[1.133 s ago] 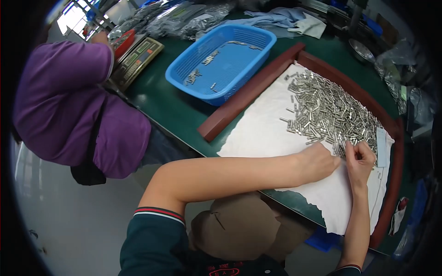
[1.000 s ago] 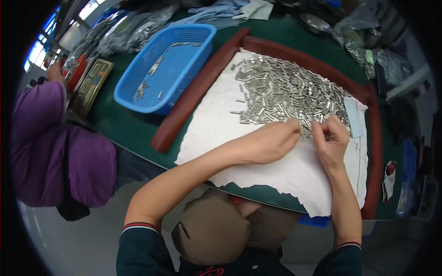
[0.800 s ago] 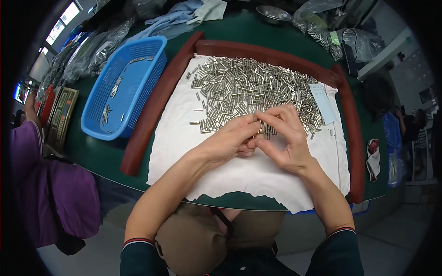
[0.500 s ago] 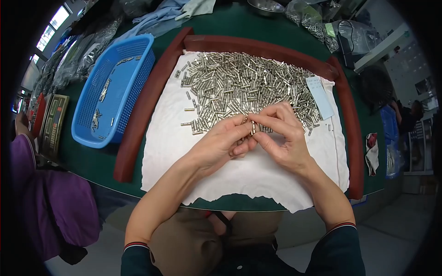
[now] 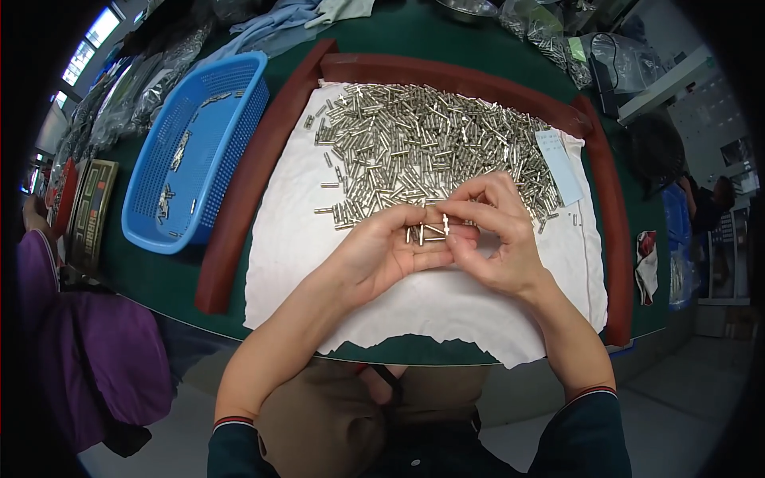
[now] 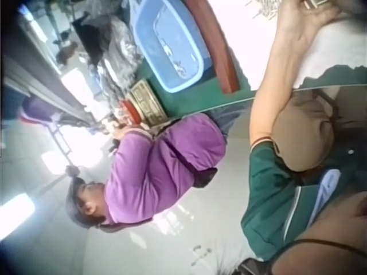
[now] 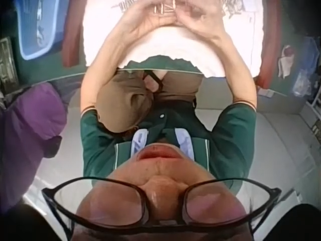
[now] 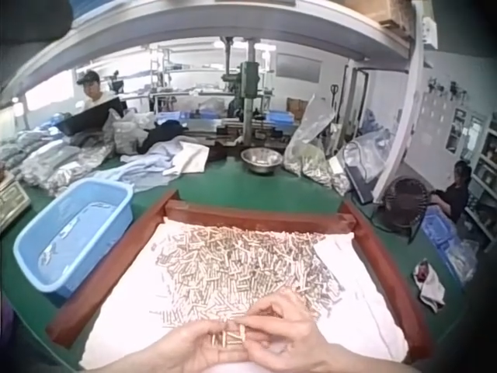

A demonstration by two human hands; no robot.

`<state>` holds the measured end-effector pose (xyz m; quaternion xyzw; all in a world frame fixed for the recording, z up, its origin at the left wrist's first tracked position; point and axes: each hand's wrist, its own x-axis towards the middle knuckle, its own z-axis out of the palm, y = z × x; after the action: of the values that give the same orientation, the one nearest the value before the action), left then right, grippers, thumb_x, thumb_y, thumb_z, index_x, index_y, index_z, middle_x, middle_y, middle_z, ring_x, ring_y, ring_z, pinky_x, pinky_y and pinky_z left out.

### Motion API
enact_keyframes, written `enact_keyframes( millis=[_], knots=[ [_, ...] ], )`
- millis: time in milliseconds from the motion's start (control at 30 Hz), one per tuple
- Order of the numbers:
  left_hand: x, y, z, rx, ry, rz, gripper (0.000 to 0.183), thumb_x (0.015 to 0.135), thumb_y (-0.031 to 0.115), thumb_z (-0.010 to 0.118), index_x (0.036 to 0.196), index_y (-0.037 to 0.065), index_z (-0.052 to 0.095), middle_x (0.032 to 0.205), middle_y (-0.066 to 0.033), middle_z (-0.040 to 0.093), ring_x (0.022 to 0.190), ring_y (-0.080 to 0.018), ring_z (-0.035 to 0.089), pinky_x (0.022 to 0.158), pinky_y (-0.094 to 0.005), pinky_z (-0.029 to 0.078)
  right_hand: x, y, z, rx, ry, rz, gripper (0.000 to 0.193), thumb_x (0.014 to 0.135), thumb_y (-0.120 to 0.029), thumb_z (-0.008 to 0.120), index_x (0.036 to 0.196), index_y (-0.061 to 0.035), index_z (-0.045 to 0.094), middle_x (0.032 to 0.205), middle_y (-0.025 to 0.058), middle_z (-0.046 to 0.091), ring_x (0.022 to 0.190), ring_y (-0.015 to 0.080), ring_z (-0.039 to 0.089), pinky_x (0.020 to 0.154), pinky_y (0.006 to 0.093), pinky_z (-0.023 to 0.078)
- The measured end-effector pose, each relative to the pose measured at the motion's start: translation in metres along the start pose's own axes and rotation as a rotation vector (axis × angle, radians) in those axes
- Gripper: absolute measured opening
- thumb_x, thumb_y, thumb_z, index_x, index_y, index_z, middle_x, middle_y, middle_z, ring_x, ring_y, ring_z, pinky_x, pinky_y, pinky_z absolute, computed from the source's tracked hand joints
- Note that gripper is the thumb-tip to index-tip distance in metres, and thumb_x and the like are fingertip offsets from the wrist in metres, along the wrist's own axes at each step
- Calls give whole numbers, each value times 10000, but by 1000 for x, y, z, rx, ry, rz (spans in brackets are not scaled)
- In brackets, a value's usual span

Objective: Organizing and aligning small metal components on a workbench in a manufacturing setting.

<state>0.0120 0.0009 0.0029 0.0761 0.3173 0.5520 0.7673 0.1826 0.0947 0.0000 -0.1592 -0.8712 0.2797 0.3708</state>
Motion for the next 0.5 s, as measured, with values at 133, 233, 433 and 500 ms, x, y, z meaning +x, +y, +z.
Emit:
enact_keyframes(
  millis=[133, 233, 433, 500],
  knots=[
    [-1, 2, 0, -89, -21, -15, 361, 998, 136, 368, 1191, -149, 479, 1270, -259, 525, 1142, -381, 600, 1048, -457, 489, 4, -3, -4, 5, 72, -18, 372, 669, -49, 687, 1040, -37, 720, 928, 85, 625, 865, 235, 535, 735, 336, 459],
    [-8, 3, -10, -8, -106, -18, 316, 1007, 145, 402, 1195, -76, 526, 1110, -174, 613, 938, -224, 640, 836, -310, 544, 2, -1, -4, -63, 238, 1, 251, 708, 12, 659, 949, -31, 716, 852, 76, 626, 808, 221, 548, 685, 324, 443],
    [-53, 38, -7, 334, -97, 176, 247, 1036, 224, 460, 1097, 9, 565, 764, 26, 490, 554, -30, 277, 504, -194, 240, 2, 7, -6, -145, 335, -4, 161, 729, 60, 645, 848, -31, 703, 796, 73, 629, 756, 219, 550, 645, 317, 434],
    [-73, 65, -10, 733, 72, 558, 243, 1046, 206, 424, 1085, 20, 576, 733, 40, 464, 572, -25, 294, 517, -187, 240, -1, 9, -7, -177, 308, -29, 157, 725, 60, 644, 840, -30, 702, 794, 75, 631, 754, 221, 559, 638, 322, 441]
  ],
)
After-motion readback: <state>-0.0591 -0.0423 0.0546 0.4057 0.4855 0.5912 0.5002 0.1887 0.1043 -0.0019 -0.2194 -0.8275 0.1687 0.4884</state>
